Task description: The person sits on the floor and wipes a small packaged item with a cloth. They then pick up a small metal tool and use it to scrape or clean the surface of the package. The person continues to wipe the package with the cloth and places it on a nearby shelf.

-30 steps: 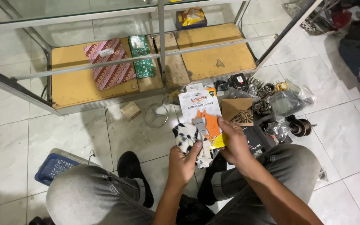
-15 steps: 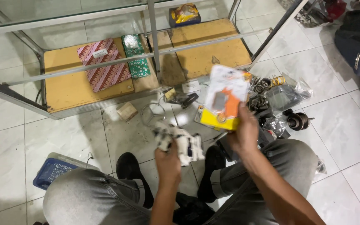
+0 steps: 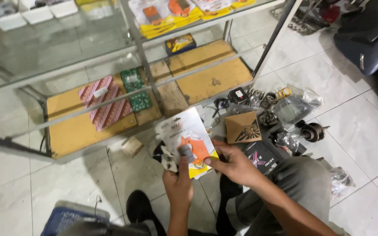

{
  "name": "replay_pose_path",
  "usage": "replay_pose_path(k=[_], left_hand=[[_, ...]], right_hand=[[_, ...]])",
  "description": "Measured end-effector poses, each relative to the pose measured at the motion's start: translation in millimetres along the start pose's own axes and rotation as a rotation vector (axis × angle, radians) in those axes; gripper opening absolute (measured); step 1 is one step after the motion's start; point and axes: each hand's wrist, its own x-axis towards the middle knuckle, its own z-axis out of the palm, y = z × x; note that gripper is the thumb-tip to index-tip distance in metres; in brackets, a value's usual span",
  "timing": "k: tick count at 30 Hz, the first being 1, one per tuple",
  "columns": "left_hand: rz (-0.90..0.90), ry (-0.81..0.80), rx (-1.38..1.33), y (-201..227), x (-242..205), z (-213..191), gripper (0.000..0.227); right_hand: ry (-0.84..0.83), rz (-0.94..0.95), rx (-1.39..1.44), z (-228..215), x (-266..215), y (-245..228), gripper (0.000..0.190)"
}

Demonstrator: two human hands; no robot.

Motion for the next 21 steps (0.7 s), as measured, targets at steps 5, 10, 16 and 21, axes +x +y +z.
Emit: replay_pose_path(k=[5,10,16,21], left_hand=[[-0.068,-0.079,0.072,39,53,75,0.03],[0.024,-0.296,0.2,29,115,159,0.038],[0.175,-0.375,0.219,-11,209,238,0.041],[0.379,-0.301,0.291,-35,294,312,0.046]], right_hand=[[0.304,0.143,0.208,-44,21,12,0.028],[0.666,0.067,0.438,-119,59,-42,0.028],[0.64,0.004,0.404,-222,131,-28,0.025],[0.757,-0.149,0.52,-273,222,13,0.026]])
